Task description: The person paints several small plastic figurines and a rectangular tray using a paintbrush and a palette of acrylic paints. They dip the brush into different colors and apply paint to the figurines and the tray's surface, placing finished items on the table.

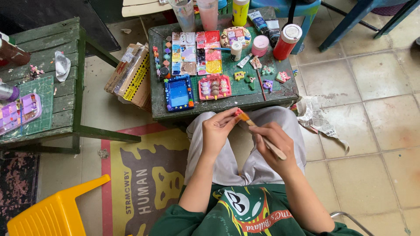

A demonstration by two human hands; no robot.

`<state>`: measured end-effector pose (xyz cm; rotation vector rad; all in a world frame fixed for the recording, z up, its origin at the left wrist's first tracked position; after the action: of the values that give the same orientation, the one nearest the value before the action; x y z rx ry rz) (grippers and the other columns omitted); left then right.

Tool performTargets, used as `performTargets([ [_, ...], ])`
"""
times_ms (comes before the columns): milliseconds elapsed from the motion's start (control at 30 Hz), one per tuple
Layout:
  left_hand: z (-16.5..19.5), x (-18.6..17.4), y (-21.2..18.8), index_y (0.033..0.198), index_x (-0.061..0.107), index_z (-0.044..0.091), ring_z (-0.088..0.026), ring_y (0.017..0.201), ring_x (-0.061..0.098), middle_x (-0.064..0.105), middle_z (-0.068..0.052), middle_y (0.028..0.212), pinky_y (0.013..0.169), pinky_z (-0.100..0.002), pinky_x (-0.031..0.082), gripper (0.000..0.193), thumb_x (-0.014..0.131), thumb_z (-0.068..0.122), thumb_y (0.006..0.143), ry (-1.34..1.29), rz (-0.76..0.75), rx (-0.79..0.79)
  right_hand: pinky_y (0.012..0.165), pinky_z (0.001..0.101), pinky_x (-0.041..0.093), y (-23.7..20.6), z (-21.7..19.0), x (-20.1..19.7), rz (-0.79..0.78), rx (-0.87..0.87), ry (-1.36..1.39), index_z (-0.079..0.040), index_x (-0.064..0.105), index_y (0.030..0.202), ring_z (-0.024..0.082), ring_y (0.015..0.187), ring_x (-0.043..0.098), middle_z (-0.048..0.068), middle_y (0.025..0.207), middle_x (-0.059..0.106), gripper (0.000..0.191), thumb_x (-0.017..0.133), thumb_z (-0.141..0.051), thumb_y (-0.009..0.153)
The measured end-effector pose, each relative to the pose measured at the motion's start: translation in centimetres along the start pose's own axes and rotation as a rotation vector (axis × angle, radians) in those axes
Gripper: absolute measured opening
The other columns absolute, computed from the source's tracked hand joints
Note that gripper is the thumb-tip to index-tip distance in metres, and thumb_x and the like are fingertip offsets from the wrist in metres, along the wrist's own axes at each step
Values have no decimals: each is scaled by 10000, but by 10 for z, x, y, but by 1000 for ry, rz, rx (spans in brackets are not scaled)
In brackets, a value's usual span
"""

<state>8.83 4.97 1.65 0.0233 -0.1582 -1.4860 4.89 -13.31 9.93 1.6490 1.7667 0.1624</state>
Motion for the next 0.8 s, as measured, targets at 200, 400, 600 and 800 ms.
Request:
performTargets([
  [200, -21, -2, 3, 1284, 666, -79, -184, 1055, 744, 762, -145, 1146, 942, -280, 596, 339, 697, -40, 949, -173, -53, -86, 643, 296, 502, -9, 19, 6, 7, 104, 94, -29, 721, 1119, 160, 688, 625, 53, 799, 690, 169, 626, 11, 986],
  [400, -38, 7, -3, 1236, 686, -71, -180, 1005, 751, 768, -137, 1114, 888, -274, 606, 313, 727, 18, 939, -163, -58, -146, 851, 301, 563, -16, 52, 16, 41, 175, 128, 15, 638, 1265, 175, 989, 736, 128, 1086, 753, 224, 512, -15, 1081],
  [600, -54, 19, -2, 1216, 713, -30, -129, 993, 744, 786, -107, 1102, 885, -256, 594, 272, 738, 78, 968, -81, -82, -62, 804, 291, 578, -30, 80, 40, 80, 247, 151, -5, 546, 1130, 180, 983, 752, 158, 1065, 734, 329, 760, -2, 881],
  [800, -71, 21, 2, 1242, 734, 1, -135, 974, 757, 796, -102, 1111, 837, -260, 605, 310, 758, 125, 959, 54, -71, -92, 784, 285, 582, -26, 110, 45, 177, 224, 10, -5, 446, 993, 181, 965, 753, 163, 1081, 758, 363, 795, -6, 892],
])
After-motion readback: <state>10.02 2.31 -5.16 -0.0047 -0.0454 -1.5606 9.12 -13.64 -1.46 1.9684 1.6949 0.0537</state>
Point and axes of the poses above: each hand's wrist, its own y-axis towards the middle knuckle, its own x-axis out of the palm, z = x × y, the point moved 3 cm from there along y, towards the middle knuckle
